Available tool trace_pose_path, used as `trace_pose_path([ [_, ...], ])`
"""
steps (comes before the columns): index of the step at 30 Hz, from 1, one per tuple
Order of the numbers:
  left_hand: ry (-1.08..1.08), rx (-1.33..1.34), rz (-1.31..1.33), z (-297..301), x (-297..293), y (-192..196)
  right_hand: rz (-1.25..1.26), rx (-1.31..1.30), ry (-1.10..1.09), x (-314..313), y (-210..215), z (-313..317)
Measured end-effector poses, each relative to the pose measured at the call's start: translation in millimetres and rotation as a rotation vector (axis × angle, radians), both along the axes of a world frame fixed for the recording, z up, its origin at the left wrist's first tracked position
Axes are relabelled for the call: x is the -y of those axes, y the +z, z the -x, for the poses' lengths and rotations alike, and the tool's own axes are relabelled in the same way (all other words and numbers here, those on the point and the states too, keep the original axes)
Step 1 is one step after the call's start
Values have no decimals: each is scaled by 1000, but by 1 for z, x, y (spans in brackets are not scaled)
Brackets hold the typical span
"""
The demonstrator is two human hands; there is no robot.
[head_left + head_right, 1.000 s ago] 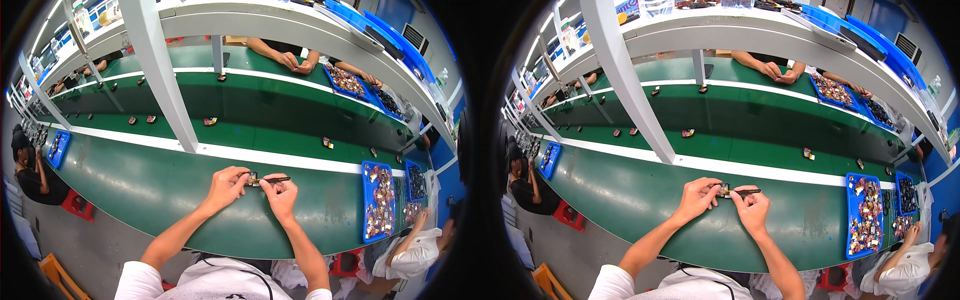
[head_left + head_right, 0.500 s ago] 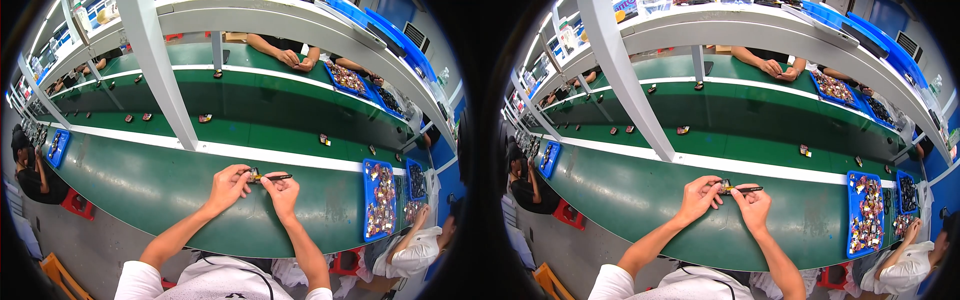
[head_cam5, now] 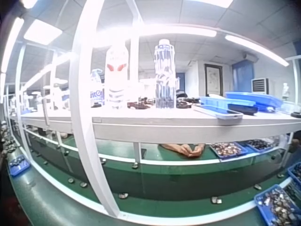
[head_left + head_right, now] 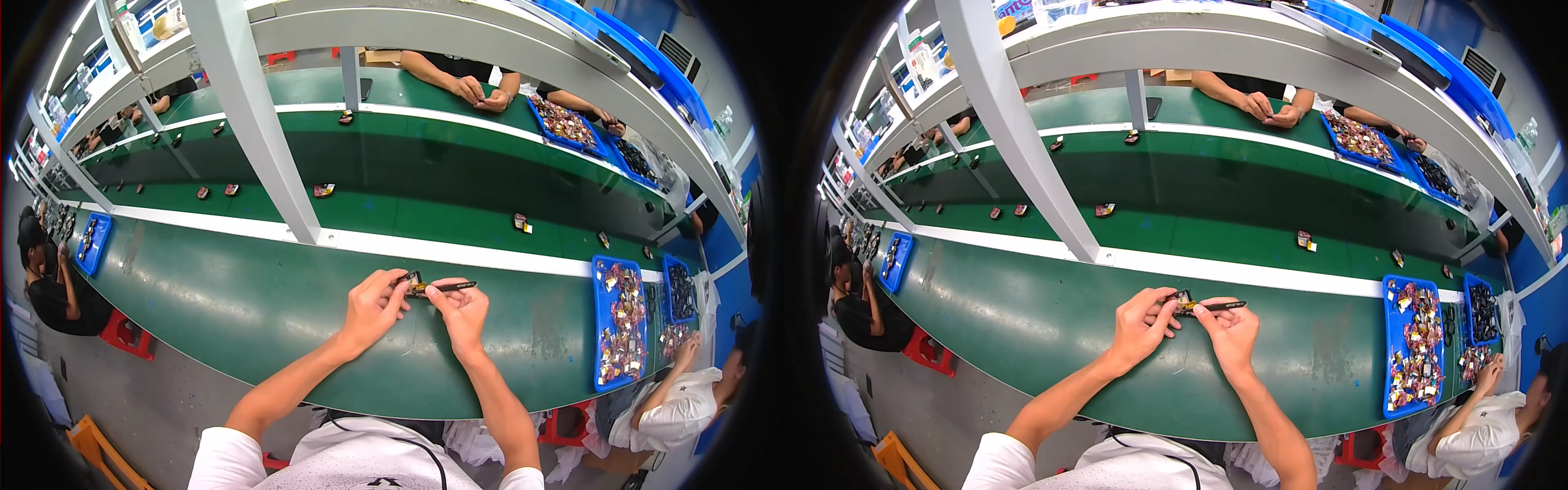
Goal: The recorder is assembling small electronic components on an assembly line using tweezers.
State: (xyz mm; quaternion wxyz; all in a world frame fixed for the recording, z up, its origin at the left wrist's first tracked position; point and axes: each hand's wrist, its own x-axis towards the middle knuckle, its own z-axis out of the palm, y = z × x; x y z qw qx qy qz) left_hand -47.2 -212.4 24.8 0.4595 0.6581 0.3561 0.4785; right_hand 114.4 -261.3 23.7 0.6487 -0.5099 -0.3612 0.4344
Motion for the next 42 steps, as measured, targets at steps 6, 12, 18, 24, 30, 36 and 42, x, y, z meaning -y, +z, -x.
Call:
trace_pose_path([
  [6,6,98,142,-1,-3,0,-65,8,18,0,0,-3],
  [12,-98,110,253,8,-11,1,-78,54,55,-1,-2,-6],
  [18,-142,125,264,9,-12,0,-69,55,86,-1,-2,-9],
  [24,-228,80,344,17,-23,-3,-43,40,87,-2,6,-7],
  [30,-334,105,482,20,-28,-1,-110,86,88,1,2,-9],
  [36,-387,133,505,23,-28,2,-211,278,64,4,9,-5],
  [42,-394,56,474,25,-28,4,-216,462,96,5,9,-9],
])
